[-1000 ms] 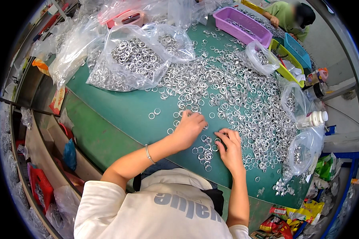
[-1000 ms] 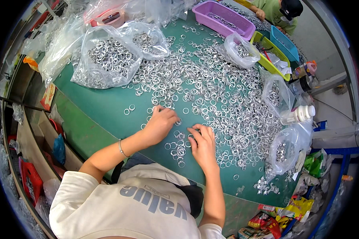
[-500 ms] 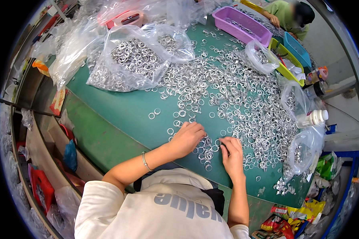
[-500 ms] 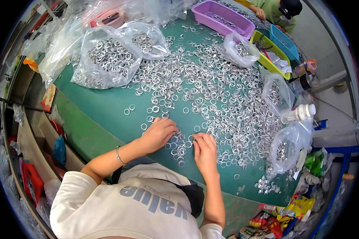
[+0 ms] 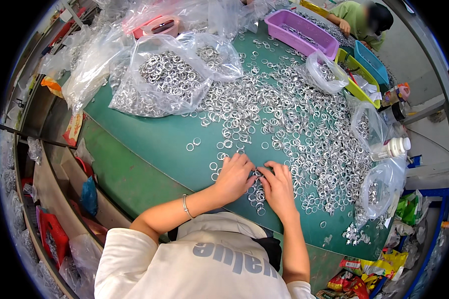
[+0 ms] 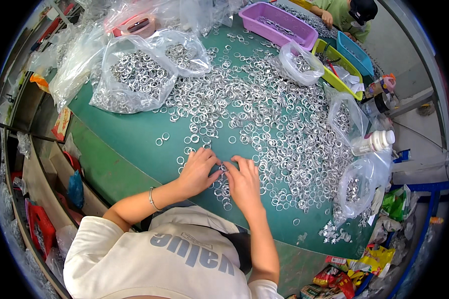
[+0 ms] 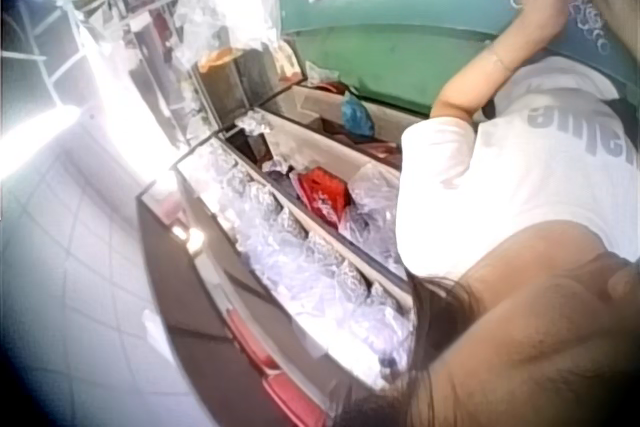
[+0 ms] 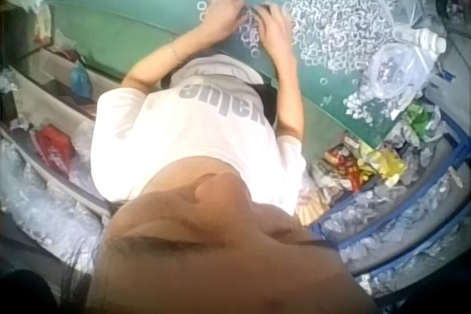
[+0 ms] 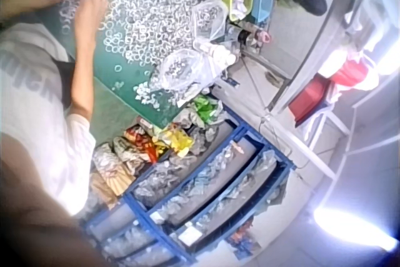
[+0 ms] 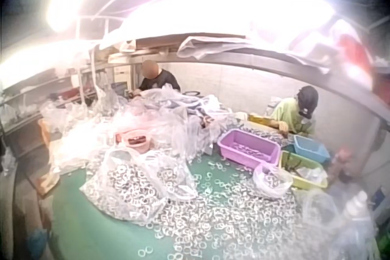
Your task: The person sorts through a large pile of small metal rings on a table, picking up several at a time and moving them into a pile near themselves.
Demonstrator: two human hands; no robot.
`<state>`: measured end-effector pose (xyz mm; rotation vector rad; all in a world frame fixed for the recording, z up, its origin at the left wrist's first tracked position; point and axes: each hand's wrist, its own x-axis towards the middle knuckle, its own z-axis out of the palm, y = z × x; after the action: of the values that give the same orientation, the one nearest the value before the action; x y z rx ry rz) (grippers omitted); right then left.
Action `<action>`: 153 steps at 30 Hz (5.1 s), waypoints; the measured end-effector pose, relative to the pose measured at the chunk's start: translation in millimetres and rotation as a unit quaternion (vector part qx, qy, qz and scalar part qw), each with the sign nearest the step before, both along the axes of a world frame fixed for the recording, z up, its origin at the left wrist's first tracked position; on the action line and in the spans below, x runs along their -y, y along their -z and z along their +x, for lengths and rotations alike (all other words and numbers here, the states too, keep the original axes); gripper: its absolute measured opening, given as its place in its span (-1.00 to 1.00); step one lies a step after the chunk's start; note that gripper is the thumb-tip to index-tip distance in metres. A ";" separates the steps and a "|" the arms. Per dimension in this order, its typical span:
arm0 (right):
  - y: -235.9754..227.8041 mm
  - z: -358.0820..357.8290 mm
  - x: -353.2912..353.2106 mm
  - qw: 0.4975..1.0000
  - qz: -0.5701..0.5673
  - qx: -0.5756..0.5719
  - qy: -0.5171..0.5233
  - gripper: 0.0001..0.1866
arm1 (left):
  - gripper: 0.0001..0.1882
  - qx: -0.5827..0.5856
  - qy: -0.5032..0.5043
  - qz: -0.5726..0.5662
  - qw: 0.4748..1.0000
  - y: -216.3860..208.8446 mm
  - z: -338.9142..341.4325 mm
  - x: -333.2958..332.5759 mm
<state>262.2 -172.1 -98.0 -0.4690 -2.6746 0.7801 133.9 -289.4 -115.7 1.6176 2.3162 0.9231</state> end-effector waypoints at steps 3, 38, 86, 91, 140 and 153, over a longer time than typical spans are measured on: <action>0.3 4.2 -0.2 0.999 0.034 -0.001 0.017 -0.70 | -0.78 0.000 -0.010 -0.007 1.000 1.3 1.4 -2.9; 5.2 15.3 0.7 0.993 -0.047 -0.075 0.083 -0.87 | -0.86 0.083 -0.068 0.045 0.993 -6.8 -28.3 -15.3; 3.5 26.5 52.2 0.987 -0.007 0.082 -0.141 -0.40 | -0.11 0.987 0.160 0.016 0.015 84.6 57.3 81.8; 6.1 37.7 65.3 0.975 -0.029 0.086 -0.205 -0.53 | -0.22 0.984 0.166 0.040 -0.057 83.3 60.1 83.9; -23.0 53.2 61.3 0.975 -0.164 0.040 -0.145 -0.76 | -0.68 0.920 -0.115 -0.204 0.313 34.6 48.3 82.2; 23.9 4.0 36.7 0.989 0.043 0.056 0.129 -0.30 | -0.73 0.884 0.041 -0.185 0.428 40.7 44.7 87.1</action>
<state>266.2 -208.9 -121.9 -0.8393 -2.6612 0.5767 178.6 -376.5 -156.4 -0.0525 0.6194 0.9829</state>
